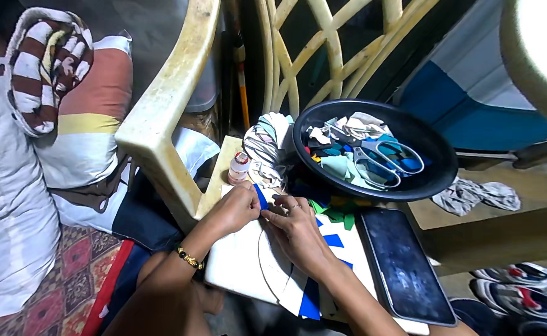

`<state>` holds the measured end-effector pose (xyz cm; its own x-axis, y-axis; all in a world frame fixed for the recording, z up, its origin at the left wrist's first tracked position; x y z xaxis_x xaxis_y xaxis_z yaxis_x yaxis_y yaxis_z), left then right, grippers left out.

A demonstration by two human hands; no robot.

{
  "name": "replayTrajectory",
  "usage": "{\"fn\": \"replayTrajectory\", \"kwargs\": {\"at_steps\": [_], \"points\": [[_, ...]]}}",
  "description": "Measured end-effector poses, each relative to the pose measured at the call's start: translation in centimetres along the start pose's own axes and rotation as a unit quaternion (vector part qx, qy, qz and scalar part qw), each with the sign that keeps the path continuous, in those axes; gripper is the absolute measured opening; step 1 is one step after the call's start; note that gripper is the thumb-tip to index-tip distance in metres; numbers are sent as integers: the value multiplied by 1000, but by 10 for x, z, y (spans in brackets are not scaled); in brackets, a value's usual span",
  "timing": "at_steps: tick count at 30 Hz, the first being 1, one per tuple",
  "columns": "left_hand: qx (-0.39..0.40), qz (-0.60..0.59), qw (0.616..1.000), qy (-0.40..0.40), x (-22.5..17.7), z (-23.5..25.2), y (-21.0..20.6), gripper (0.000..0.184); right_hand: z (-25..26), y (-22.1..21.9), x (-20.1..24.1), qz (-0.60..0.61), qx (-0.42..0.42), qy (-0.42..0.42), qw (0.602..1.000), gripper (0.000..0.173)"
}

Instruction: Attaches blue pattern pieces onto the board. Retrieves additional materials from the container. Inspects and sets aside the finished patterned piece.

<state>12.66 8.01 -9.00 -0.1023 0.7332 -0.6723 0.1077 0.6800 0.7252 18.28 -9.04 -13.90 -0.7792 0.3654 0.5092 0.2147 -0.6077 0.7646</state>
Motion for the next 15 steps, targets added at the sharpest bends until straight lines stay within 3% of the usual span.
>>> {"fn": "replayTrajectory", "kwargs": {"at_steps": [6, 15], "points": [[-64, -80, 995, 9, 6, -5, 4, 14, 4, 0, 3, -13, 23, -11, 1000, 21], [-174, -135, 975, 36, 6, -16, 7, 16, 12, 0, 6, -46, 55, 57, 996, 19]]}}
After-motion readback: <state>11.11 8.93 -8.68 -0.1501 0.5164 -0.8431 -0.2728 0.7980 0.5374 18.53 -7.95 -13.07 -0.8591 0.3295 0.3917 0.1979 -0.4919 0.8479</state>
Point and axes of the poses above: each hand's wrist, its own z-axis towards the middle knuckle, its own y-axis out of the back of the hand, x = y × z, the point moved 1 cm from there along z, towards the middle knuckle, and after that the axes turned 8 degrees about -y, right-handed, at the moved point
